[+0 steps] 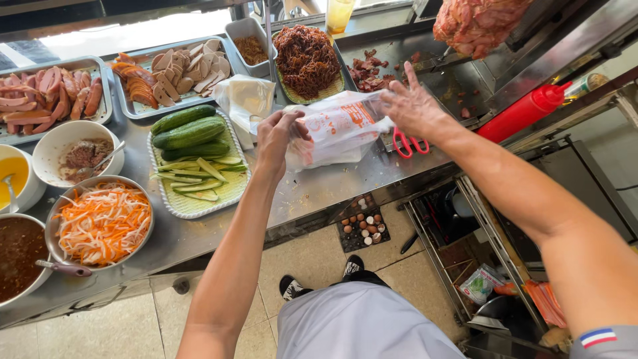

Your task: The person adds sauce to a container of food, closes it, and places it in a plastic bag. They then use tongs to retrieve a bread roll from an oven, place it in the bag, and hand the bag to a customer. Finally, they wipe the stainless steel counter with a cloth and discard the debris.

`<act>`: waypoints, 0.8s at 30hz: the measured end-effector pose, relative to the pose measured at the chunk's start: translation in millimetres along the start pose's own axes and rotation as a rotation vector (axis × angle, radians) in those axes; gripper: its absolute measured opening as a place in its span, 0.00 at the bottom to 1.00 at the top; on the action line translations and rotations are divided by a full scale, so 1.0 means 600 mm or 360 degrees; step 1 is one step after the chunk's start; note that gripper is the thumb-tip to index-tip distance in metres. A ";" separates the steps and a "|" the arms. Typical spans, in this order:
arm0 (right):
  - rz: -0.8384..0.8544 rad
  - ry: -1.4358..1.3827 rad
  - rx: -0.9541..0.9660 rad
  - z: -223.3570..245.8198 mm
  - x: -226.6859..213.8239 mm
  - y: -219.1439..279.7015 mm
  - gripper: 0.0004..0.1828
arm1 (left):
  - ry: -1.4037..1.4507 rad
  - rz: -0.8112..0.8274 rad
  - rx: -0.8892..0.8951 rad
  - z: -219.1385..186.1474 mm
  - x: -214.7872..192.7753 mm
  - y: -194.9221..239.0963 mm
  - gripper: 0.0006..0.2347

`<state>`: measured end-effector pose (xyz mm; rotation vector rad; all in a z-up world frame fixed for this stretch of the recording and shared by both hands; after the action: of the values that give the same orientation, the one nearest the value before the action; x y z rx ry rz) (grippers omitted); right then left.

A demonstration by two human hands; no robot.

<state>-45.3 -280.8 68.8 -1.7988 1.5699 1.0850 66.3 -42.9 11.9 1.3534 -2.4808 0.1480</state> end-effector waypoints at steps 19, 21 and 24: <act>0.0732 -0.0352 0.0264 -0.024 -0.028 0.045 0.16 | -0.1222 0.0021 0.0356 -0.083 -0.016 -0.037 0.21; 0.0343 -0.0584 0.0215 -0.014 -0.072 0.043 0.13 | -0.1275 0.0012 0.0420 -0.081 -0.016 -0.039 0.17; -0.0324 -0.1182 0.0197 0.004 -0.154 0.042 0.10 | -0.1351 0.0071 0.0338 -0.089 0.001 -0.045 0.09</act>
<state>-71.3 -232.2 147.0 -1.2205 0.9576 1.3138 100.3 -45.5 60.9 1.7025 -3.2536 -0.2090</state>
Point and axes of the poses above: each hand's wrist, its own y-axis away from the middle knuckle, its own x-axis out of the palm, z = x × y, the point moved 8 cm from there along -y, towards the middle knuckle, and after that the axes turned 6 degrees about -y, right-handed, at the moved point
